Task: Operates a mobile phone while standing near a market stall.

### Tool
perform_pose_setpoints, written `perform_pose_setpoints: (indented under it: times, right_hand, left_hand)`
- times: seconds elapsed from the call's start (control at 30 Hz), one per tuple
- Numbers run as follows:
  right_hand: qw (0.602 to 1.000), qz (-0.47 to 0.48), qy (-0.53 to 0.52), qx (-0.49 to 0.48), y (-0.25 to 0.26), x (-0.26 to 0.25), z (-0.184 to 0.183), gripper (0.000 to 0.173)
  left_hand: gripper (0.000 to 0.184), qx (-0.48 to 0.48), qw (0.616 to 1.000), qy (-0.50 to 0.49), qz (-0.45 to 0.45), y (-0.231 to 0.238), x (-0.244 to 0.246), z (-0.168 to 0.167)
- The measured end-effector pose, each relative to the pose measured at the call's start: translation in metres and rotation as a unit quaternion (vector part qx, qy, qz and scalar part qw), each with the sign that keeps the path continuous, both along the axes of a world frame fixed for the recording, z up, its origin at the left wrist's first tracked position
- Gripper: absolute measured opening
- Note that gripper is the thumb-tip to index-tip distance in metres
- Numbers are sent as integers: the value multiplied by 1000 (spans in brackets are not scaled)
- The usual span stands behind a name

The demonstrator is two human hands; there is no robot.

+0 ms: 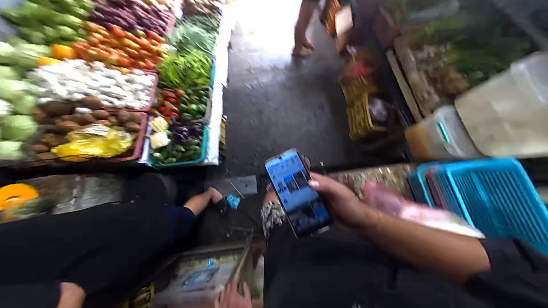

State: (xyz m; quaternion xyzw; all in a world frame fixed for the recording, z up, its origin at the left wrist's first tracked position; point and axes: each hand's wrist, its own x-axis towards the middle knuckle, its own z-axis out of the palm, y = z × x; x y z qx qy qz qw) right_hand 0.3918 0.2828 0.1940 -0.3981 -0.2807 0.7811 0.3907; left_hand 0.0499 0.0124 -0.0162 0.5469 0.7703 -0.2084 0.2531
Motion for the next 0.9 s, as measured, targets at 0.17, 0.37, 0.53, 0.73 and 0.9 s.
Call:
perform_pose_setpoints:
  times: [0.17,0.37,0.53,0.73,0.9]
  right_hand:
    - [998,-54,-14,-17,-38,44,5,42]
    - [997,-83,-2,-7,-69,62,4,38]
    - [997,-81,2,1,-76,63,0,38]
    - [997,-75,-6,-17,-83,52,-11,35]
    - [997,-80,-6,-20,-82,46,-15,33]
  left_hand:
    - [44,15,999,41,-18,-7,-4,-19]
    - [43,-35,997,66,-4,-4,4,-3]
    - [42,-37,996,76,-6,-3,5,-5]
    - [49,-20,995,86,-39,-15,-11,-28]
    - [46,-19,999,45,-14,-9,-4,-13]
